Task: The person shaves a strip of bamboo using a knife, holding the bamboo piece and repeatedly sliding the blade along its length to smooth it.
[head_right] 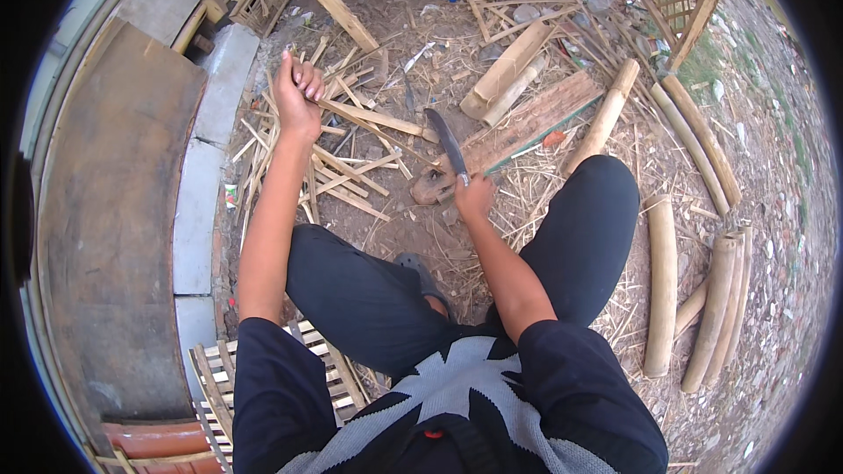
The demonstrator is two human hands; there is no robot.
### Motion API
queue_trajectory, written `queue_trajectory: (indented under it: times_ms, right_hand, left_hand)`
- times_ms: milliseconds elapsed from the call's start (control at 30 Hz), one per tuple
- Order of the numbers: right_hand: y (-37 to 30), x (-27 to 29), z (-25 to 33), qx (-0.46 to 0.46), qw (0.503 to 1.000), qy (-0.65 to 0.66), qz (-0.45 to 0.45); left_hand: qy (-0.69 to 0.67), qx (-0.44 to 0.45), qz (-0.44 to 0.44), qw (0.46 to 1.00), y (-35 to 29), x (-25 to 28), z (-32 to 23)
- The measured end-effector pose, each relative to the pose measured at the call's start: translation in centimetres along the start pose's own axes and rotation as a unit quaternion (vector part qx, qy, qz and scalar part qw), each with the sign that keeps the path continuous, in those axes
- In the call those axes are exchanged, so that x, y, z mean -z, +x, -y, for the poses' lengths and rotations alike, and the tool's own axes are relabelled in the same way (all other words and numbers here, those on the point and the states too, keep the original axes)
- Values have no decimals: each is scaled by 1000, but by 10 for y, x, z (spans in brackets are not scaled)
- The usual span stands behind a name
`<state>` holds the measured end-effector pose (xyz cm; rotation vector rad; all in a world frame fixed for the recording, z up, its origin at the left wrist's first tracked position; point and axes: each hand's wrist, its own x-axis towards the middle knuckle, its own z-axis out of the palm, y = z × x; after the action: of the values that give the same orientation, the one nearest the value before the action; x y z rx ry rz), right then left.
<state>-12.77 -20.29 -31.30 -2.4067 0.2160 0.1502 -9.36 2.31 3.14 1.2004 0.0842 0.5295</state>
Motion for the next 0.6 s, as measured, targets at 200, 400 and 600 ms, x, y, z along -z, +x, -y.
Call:
queue_trajectory:
  times_ms: [200,400,600]
  right_hand:
    - [-12,-4,-18,30,989,-84,118]
    - [9,10,9,-15,977,-51,204]
    - [26,7,7,25,995,-25,93]
  left_hand:
    - [-10,13,38,999,3,7,-3]
    - [-21,46,77,996,-4,4,-2]
    - [-21,43,113,992,-7,4,-4]
